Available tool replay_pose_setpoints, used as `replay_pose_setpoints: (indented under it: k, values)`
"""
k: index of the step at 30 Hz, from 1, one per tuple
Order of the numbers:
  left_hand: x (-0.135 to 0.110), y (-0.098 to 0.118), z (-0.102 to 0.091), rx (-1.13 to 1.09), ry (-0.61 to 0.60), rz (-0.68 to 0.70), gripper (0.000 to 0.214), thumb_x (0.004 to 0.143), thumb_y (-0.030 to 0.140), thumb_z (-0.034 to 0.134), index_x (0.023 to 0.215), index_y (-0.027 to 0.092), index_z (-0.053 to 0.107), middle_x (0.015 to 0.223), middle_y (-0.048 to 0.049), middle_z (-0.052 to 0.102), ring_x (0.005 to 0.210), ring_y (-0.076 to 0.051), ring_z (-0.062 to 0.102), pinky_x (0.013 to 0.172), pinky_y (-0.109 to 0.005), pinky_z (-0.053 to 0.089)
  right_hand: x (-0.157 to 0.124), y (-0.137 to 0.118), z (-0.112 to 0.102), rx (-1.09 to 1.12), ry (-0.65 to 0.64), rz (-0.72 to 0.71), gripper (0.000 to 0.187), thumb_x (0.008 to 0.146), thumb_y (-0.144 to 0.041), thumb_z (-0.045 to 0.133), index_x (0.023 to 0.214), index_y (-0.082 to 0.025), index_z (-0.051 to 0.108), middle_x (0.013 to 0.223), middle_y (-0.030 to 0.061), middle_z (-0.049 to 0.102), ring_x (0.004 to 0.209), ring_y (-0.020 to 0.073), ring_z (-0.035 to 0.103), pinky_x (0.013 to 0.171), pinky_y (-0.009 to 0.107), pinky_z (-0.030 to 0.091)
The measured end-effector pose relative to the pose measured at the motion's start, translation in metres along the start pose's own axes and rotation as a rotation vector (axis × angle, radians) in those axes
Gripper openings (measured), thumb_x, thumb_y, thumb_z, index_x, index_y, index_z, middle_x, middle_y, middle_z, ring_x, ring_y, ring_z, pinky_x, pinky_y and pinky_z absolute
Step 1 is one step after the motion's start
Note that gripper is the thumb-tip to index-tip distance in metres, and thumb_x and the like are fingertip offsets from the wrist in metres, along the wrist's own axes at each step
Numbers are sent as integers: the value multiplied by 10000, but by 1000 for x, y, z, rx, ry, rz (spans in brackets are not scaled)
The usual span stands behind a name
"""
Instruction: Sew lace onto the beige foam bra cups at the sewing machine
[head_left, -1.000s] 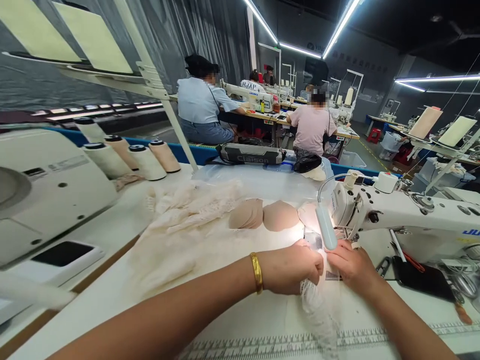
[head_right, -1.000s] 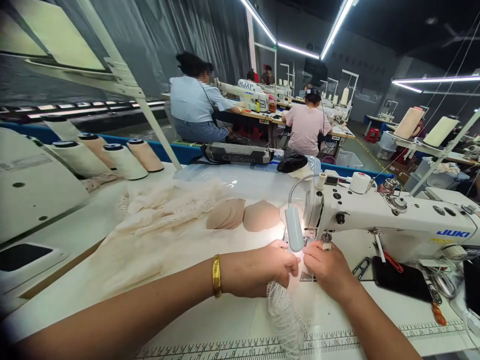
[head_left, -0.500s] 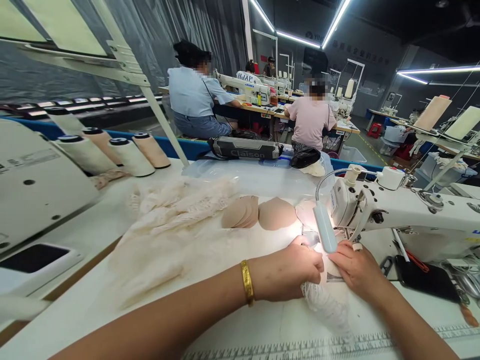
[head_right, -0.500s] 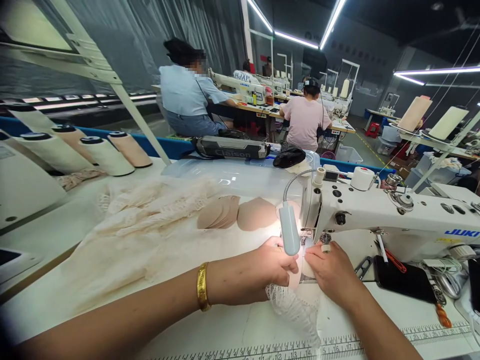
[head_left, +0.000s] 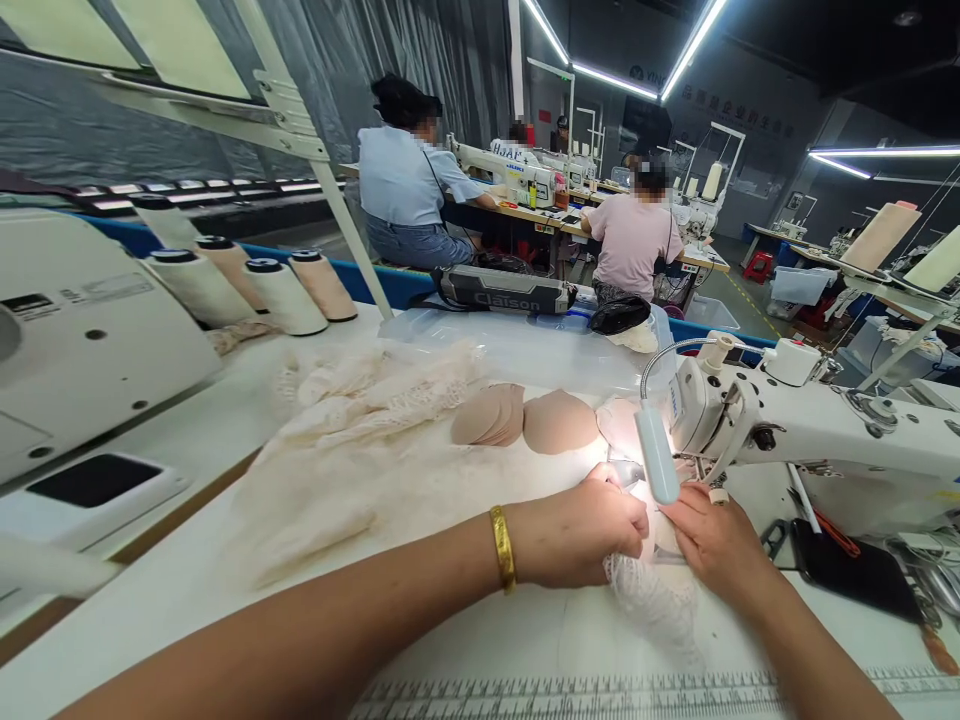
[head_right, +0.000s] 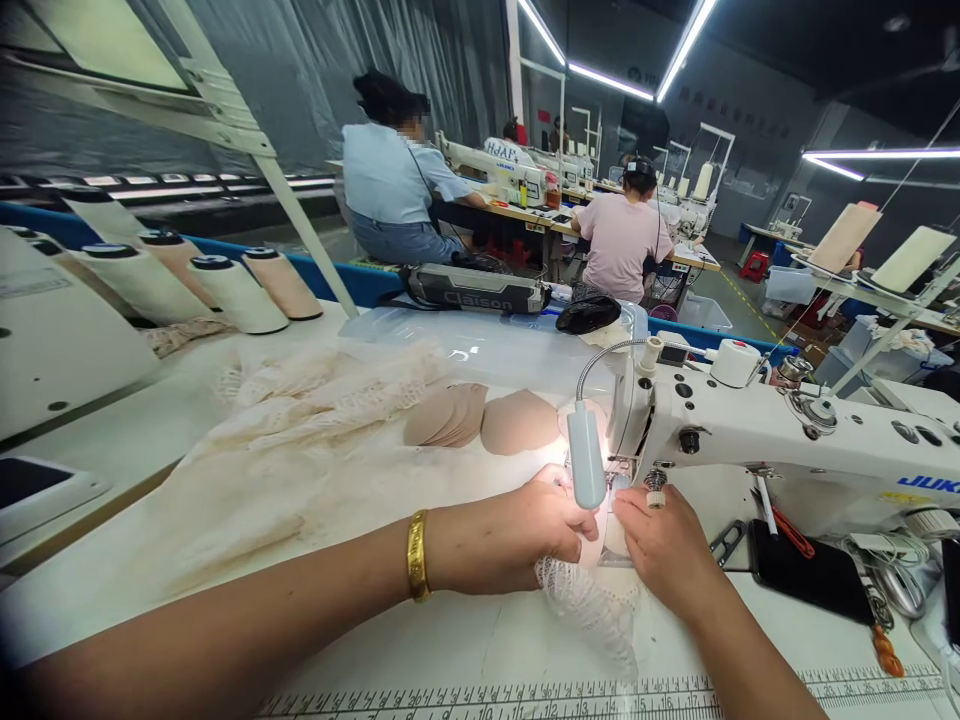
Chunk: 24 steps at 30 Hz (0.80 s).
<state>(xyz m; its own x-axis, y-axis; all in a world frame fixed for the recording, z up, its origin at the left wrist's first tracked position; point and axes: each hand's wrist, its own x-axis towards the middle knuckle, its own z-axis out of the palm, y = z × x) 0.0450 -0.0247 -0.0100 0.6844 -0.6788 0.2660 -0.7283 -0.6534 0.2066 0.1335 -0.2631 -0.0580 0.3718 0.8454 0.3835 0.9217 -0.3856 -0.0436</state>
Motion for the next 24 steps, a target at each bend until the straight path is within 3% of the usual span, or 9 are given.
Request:
replay_pose_setpoints:
  k: [4, 9, 19, 24]
  values:
    - [0, -2, 1, -93, -24, 5, 142, 751, 83, 741, 695, 191, 668, 1038, 31, 764, 747, -145, 621, 874, -403, 366, 0, 0, 0, -17, -4, -9, 341, 912, -32, 463, 1042, -250, 692, 972, 53, 709, 952, 229, 618, 722, 304, 443]
    - [1, -7, 0, -53, -39, -7, 160, 758, 81, 744, 697, 181, 635, 1047, 22, 753, 805, -167, 636, 860, -387, 377, 0, 1, 0, 5, -4, -2, 328, 891, -24, 465, 1010, -244, 677, 999, 56, 706, 967, 234, 615, 753, 317, 452]
    - [6, -18, 1, 58, 38, -17, 240, 771, 67, 695, 616, 177, 549, 766, 24, 674, 702, -152, 546, 814, -366, 351, 1, -7, -9, 121, 67, -72, 300, 945, -52, 473, 1101, -219, 668, 950, 46, 690, 926, 219, 571, 746, 316, 429]
    - [3, -19, 9, 111, 97, 84, 229, 754, 0, 586, 647, 200, 556, 672, 19, 597, 654, -163, 492, 814, -374, 364, 1, -18, -21, 282, -12, -193, 220, 1008, -96, 489, 1050, -232, 657, 1080, 23, 728, 939, 192, 559, 787, 324, 420]
